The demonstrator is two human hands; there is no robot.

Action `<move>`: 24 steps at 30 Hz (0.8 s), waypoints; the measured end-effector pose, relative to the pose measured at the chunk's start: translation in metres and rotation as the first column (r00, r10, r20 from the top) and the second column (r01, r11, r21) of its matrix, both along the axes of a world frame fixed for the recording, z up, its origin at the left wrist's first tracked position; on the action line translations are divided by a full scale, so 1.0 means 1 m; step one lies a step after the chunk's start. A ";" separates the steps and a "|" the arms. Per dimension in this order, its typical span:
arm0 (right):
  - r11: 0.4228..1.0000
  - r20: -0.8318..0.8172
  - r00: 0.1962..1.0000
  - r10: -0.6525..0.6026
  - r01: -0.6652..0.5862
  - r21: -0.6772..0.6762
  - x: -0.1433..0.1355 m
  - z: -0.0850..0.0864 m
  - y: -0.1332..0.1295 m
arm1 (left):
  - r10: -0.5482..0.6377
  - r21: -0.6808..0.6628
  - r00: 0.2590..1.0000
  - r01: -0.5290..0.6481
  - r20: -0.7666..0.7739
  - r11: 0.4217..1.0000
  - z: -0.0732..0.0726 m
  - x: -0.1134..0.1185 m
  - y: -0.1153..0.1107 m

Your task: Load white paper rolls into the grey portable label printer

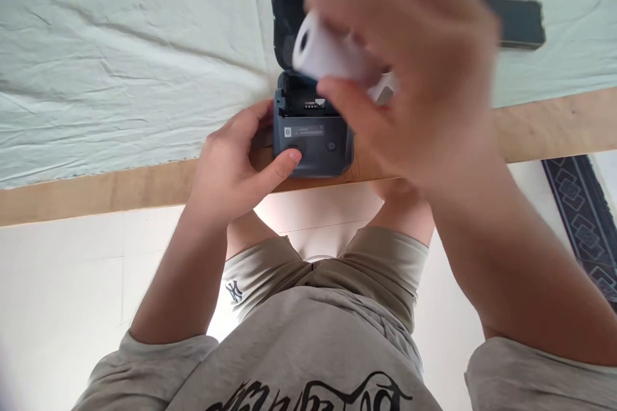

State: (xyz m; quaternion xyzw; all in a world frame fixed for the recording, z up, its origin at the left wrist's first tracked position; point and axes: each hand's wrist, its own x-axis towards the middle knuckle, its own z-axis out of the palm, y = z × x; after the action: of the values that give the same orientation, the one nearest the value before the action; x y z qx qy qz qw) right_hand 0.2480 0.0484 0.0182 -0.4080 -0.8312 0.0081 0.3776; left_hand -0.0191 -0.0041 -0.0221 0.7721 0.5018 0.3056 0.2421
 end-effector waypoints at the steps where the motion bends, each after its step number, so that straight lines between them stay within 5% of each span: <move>1: 0.996 0.094 0.995 0.046 -0.053 0.074 -0.007 0.002 -0.002 | 0.001 0.005 1.000 -0.001 0.001 1.000 0.000 0.000 0.000; 4: 0.988 0.254 0.964 0.085 -0.114 0.104 -0.017 0.004 0.004 | 0.004 0.018 1.000 -0.004 0.001 1.000 -0.001 0.000 0.000; 9: 0.995 0.272 0.962 -0.012 0.039 -0.095 -0.024 0.006 0.019 | -0.007 0.021 1.000 0.007 -0.003 1.000 -0.004 -0.001 0.000; 14: 0.988 0.261 0.965 0.004 0.037 -0.152 -0.029 0.009 0.020 | -0.002 0.013 1.000 0.002 0.004 1.000 -0.003 -0.001 0.000; 19: 0.999 0.156 0.987 0.024 -0.018 -0.041 -0.028 0.004 -0.003 | -0.017 -0.012 0.999 0.017 0.039 1.000 -0.001 -0.003 0.000; 24: 0.986 -0.005 0.996 0.090 -0.089 0.141 -0.029 -0.025 -0.028 | -0.033 -0.028 0.994 0.036 0.107 0.999 0.000 -0.003 0.000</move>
State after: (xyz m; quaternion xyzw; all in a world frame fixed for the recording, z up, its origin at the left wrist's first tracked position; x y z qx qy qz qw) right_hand 0.2185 0.0205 -0.0070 -0.3426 -0.8451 -0.0312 0.4092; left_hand -0.0223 -0.0037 -0.0219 0.7596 0.4794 0.3344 0.2854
